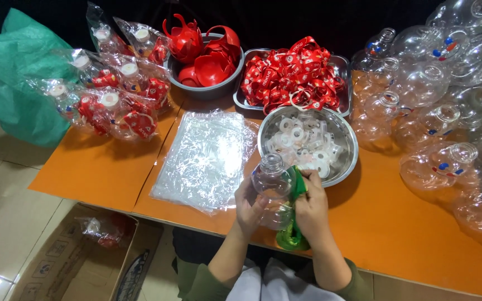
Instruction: Assembling decorative ribbons and rings onto plastic bottles
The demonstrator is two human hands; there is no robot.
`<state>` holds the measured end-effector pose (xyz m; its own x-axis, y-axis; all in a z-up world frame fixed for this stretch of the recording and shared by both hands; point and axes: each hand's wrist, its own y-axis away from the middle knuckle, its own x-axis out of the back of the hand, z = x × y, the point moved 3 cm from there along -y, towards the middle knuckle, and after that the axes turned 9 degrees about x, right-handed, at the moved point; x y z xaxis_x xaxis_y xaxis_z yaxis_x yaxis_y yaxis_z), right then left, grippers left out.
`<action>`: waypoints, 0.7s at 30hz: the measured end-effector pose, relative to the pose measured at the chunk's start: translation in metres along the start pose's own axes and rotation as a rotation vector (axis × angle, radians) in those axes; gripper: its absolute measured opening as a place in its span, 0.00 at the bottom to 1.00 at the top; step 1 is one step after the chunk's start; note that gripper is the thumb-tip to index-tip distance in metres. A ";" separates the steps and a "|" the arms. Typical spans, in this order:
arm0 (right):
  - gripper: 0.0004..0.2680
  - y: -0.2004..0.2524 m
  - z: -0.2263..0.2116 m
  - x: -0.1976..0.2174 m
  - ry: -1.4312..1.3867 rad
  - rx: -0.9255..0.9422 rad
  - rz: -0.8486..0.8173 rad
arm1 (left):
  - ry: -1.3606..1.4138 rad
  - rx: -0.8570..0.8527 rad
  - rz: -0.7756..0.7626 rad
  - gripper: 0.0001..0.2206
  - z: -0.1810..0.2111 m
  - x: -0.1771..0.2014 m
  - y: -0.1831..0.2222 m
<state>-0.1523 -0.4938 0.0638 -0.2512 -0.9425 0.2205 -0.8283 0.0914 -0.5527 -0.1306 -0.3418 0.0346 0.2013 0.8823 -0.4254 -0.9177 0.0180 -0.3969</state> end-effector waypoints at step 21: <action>0.09 0.007 -0.085 -0.036 0.143 0.640 0.246 | 0.017 0.115 0.211 0.37 0.035 -0.009 -0.012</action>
<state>-0.1920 -0.4321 0.1204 -0.4936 -0.8630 0.1074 -0.2921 0.0482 -0.9552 -0.1338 -0.3337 0.0714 0.0056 0.8640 -0.5034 -0.9729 -0.1117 -0.2025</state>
